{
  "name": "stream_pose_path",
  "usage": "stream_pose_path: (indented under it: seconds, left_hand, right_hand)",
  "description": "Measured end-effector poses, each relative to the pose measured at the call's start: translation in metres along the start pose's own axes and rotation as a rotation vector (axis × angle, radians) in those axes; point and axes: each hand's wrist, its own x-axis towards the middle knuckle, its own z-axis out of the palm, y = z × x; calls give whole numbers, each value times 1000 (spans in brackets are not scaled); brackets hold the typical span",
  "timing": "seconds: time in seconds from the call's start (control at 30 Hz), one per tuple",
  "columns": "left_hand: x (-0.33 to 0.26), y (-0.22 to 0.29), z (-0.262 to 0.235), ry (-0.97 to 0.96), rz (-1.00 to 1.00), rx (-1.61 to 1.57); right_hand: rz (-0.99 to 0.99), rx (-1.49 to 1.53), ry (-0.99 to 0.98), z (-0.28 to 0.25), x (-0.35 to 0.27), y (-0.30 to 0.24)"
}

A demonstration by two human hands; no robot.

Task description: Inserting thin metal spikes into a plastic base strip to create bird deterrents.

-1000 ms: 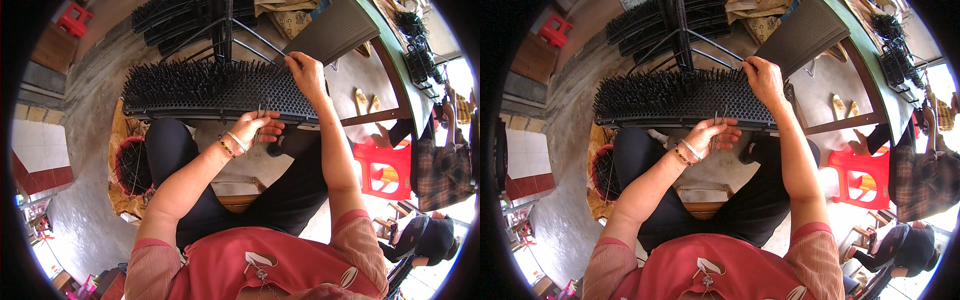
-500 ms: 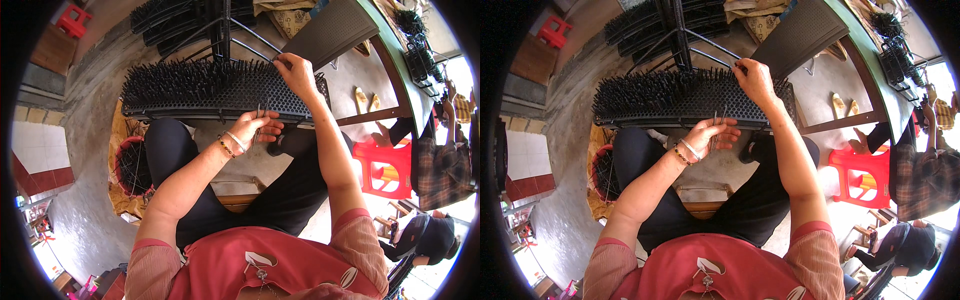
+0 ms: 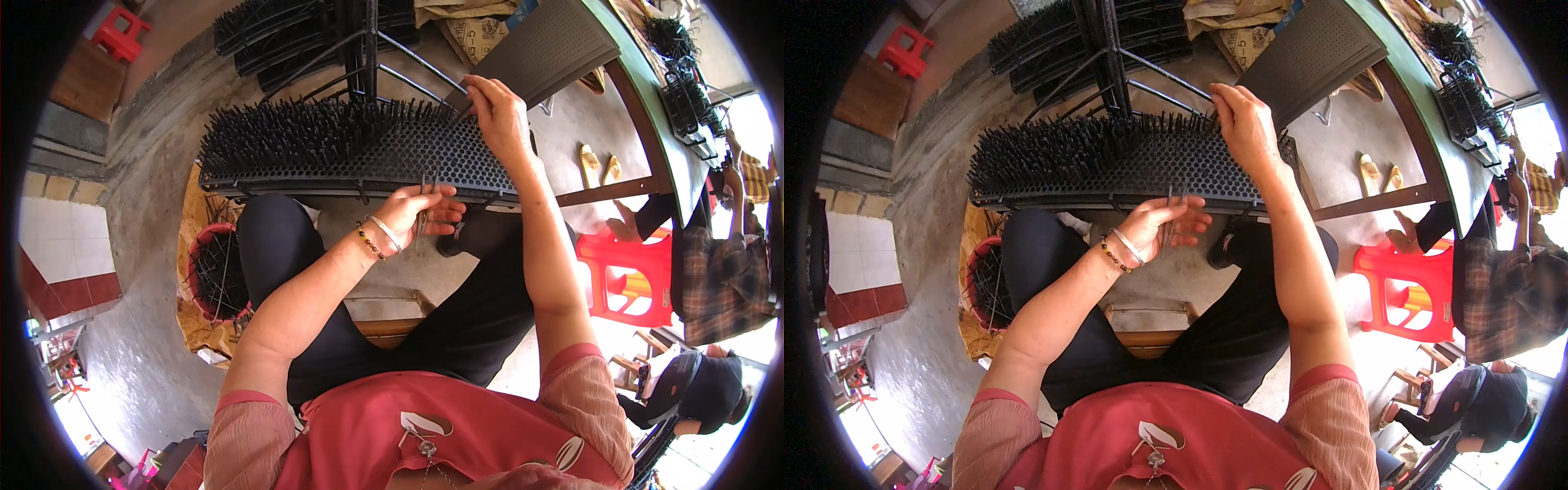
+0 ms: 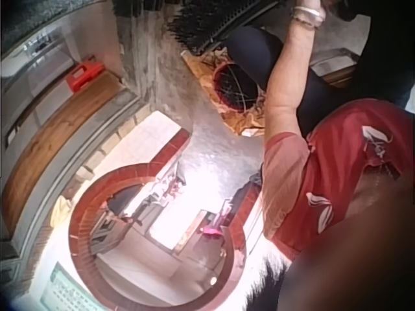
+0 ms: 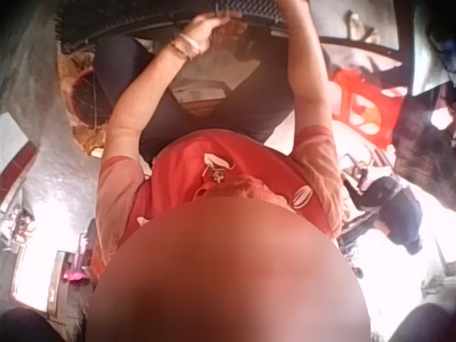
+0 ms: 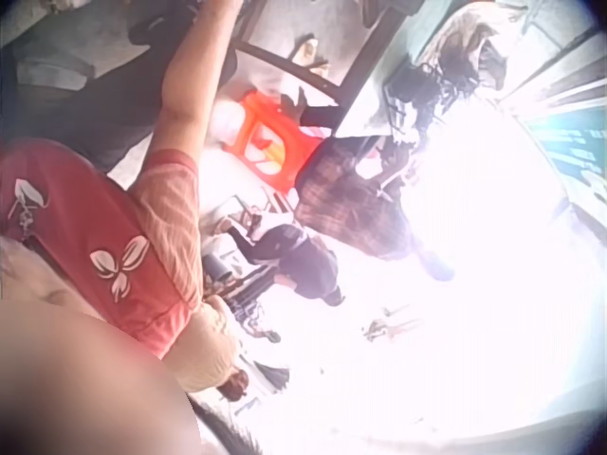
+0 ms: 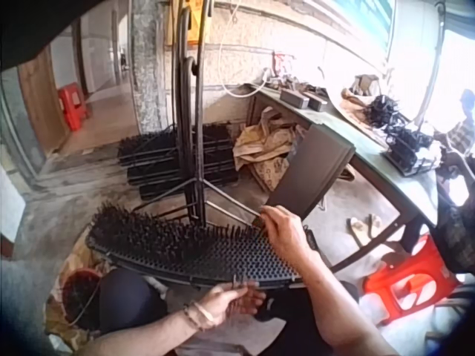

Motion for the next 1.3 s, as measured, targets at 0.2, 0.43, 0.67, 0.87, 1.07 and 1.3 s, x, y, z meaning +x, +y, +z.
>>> stream_pose_path:
  seconds: [0.2, 0.43, 0.67, 0.87, 1.07, 1.3]
  left_hand:
    - [1, -1, -2, 18, -123, -112]
    - [3, -2, -3, -58, -83, -147]
    - [4, -3, -9, -68, -78, -191]
    - [0, -1, -3, 27, -160, -128]
    - [-2, 2, 0, 3, -236, -64]
    - [3, -3, -6, 0, -184, -154]
  right_hand:
    - [64, 1, 48, -6, 4, 2]
    - [68, 14, 14, 3, 4, 10]
    - [47, 2, -2, 5, 6, 10]
    - [-35, -92, 36, 10, 5, 16]
    - [2, -117, 55, 13, 5, 8]
    - [135, -77, 66, 17, 5, 6]
